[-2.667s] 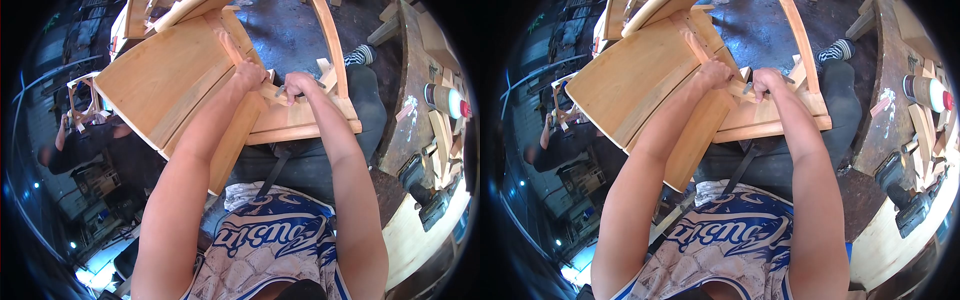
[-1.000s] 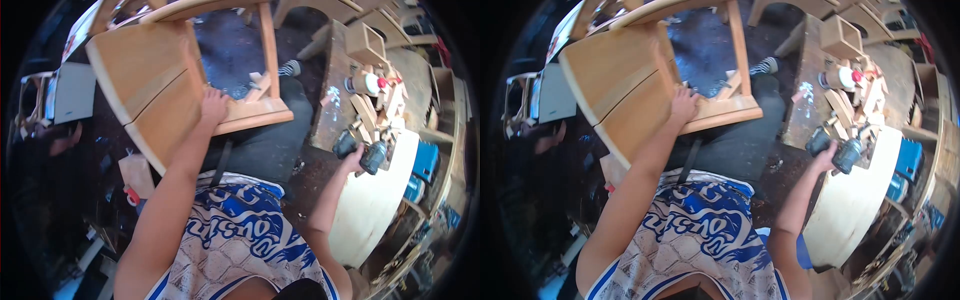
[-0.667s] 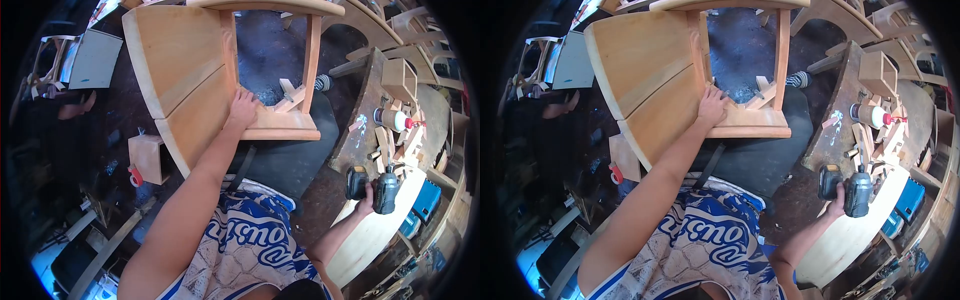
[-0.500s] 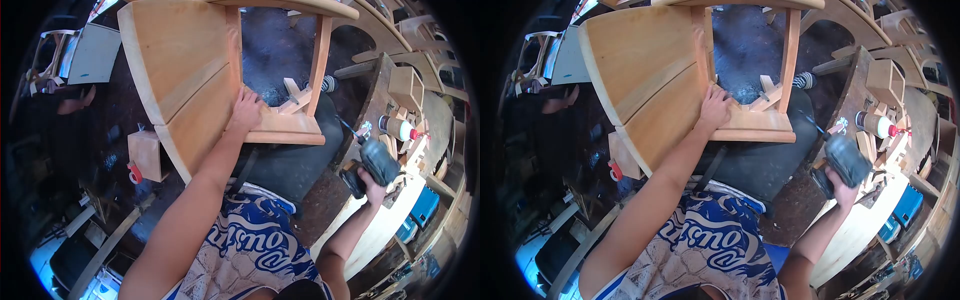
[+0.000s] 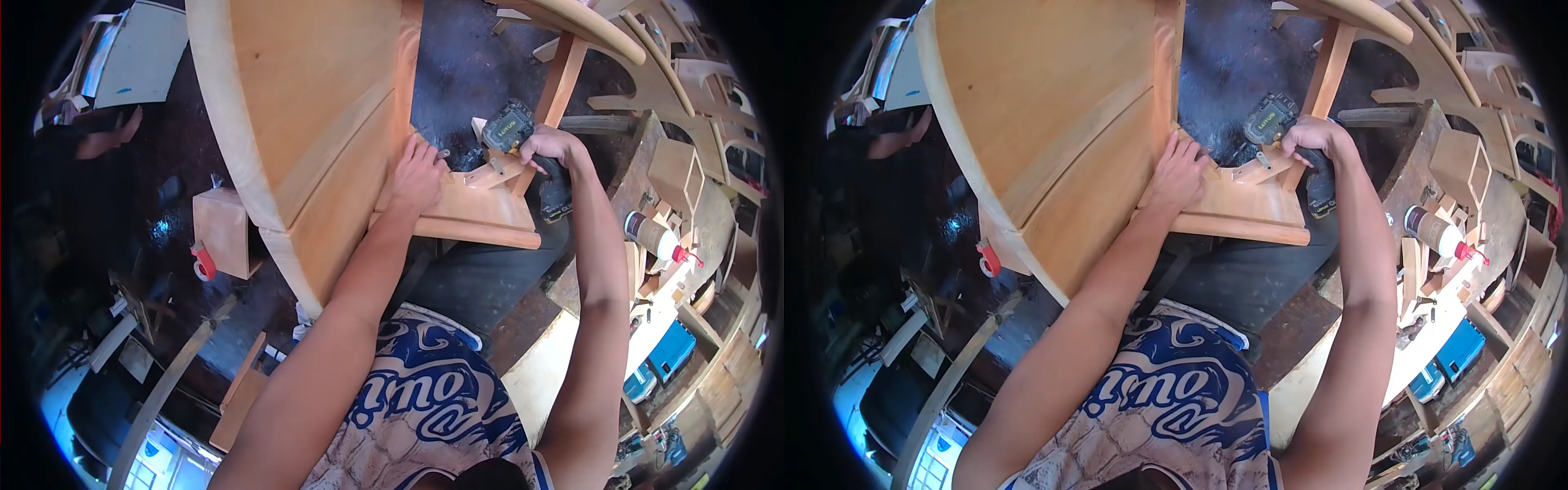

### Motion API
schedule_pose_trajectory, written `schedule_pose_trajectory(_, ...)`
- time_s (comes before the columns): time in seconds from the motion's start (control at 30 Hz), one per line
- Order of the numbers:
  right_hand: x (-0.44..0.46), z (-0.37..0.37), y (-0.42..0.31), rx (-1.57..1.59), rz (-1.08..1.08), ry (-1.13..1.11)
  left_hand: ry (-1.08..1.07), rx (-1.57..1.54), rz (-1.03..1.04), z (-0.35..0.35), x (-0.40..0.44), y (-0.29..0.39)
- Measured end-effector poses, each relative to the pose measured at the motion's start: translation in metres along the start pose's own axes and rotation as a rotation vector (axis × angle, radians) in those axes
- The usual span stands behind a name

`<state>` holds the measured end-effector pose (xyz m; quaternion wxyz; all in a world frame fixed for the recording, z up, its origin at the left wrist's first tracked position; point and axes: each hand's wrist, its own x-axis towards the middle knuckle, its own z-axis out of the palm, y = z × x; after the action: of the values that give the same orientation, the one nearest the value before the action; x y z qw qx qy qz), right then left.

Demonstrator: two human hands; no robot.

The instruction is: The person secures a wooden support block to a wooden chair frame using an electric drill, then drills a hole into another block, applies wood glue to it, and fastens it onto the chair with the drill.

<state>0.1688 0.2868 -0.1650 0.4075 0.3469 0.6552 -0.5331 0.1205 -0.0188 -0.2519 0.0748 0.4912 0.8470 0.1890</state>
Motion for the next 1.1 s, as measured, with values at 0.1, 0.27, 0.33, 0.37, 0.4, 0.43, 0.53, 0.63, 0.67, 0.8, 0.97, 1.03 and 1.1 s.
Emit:
schedule_pose_trajectory(0.1,0.009,0.0,0.006,0.018,0.063,0.007,0.037,-0.01,0.027,0.001,0.002,-0.001)
schedule_pose_trajectory(0.27,0.013,-0.001,0.015,0.059,0.082,-0.008,0.035,-0.018,0.036,0.002,0.003,-0.003)
schedule_pose_trajectory(0.33,0.01,-0.001,0.015,0.065,0.075,-0.007,0.014,0.006,0.052,0.001,0.004,-0.002)
schedule_pose_trajectory(0.37,0.008,-0.001,0.017,0.074,0.065,0.0,0.012,0.004,0.051,0.002,0.003,-0.002)
schedule_pose_trajectory(0.4,0.009,-0.001,0.019,0.076,0.066,0.001,0.043,0.004,0.059,0.002,0.004,-0.001)
schedule_pose_trajectory(0.43,0.009,-0.002,0.02,0.085,0.042,-0.019,0.077,0.003,0.068,0.002,0.005,0.0)
schedule_pose_trajectory(0.53,0.009,-0.001,0.023,0.105,0.018,-0.04,0.066,-0.01,0.078,0.003,0.006,-0.001)
schedule_pose_trajectory(0.63,0.012,0.0,0.025,0.107,0.011,-0.043,0.062,-0.013,0.084,0.002,0.007,-0.002)
schedule_pose_trajectory(0.67,0.013,0.0,0.026,0.098,0.007,-0.045,0.061,-0.012,0.085,0.003,0.007,-0.002)
schedule_pose_trajectory(0.8,0.015,0.0,0.026,0.108,0.017,-0.053,0.055,-0.01,0.095,0.003,0.007,-0.003)
schedule_pose_trajectory(0.97,0.017,0.0,0.027,0.094,0.03,-0.053,0.036,0.001,0.094,0.001,0.009,-0.002)
schedule_pose_trajectory(1.03,0.02,0.0,0.024,0.075,0.046,-0.064,0.022,0.022,0.088,-0.001,0.01,-0.001)
schedule_pose_trajectory(1.1,0.021,0.0,0.025,0.058,0.066,-0.074,0.024,0.022,0.083,0.0,0.008,0.0)
